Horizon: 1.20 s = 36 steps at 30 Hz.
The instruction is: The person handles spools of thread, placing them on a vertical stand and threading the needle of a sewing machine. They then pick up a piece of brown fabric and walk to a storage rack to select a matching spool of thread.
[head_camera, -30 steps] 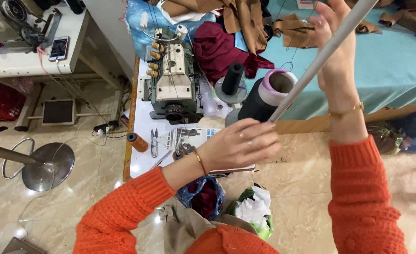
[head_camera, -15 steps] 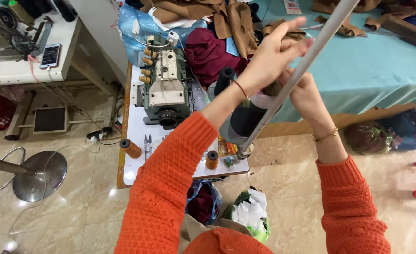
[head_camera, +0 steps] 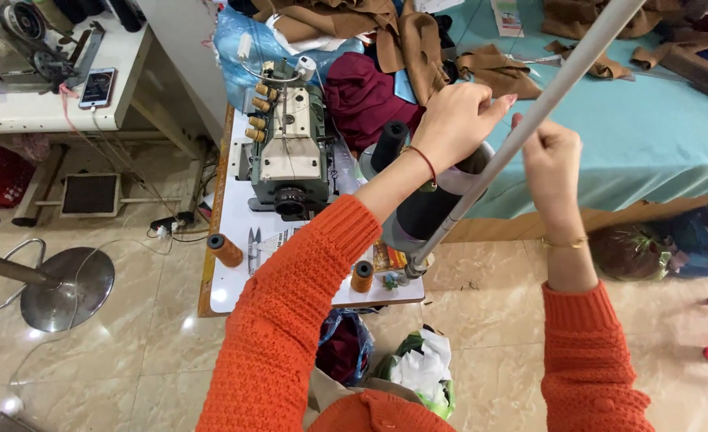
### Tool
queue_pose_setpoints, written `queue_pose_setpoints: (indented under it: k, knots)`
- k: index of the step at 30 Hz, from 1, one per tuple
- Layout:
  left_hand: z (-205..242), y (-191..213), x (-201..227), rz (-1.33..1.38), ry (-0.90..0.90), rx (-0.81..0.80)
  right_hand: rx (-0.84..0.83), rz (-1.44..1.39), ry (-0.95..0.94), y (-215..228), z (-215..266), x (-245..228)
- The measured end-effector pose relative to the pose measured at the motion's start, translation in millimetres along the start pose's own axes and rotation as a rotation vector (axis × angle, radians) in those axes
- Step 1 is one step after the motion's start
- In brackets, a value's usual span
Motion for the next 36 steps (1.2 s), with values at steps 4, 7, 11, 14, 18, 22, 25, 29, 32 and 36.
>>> queue_pose_setpoints:
  k: [4,7,11,14,18,22,25,29,32,36]
  knots:
    - [-12,-11,-24,0.14,0.072,0.017,0.113,-0.859,-0.536,-22,14,25]
    - [-9,-15,-24,0.094,0.094,0.033,0.091,-0.623,-0.327,-14,2,-6]
    - [-1,-14,-9,-0.055,-0.026,0.158,0.044,0.207,0.231,2,1,-30]
    - [2,-23,0,-0.178,-0.089,0.147,0.038,0.275,0.321,-2,7,-17]
    - [7,-49,25,-0.391,-0.344,0.269,0.11,0.263,0.497,-2,10,-29]
    - [18,-40,43,-0.503,-0.496,0.498,0.12,0.315,0.615,-3,14,-36]
    - [22,-21,49,-0.484,-0.45,0.374,0.102,0.285,0.568,3,15,-52]
    - [17,-2,3,0.086,-0.029,0.056,-0.222,0.171,0.037,-9,18,-26]
    - [24,-13,-35,0.384,0.224,-0.038,-0.514,0.137,-0.156,-31,39,-11]
    - [44,-21,-65,0.557,0.423,-0.046,-0.49,0.195,-0.077,-35,47,27]
Point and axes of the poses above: each hand's wrist, its own z-axis away from the middle knuckle, its own y-axis out of the back of the hand, x = y × z, the point moved 10 cm from there along -z, towards the middle knuckle, and after that the axes turned 11 degrees about y, right-handed, at the moved point
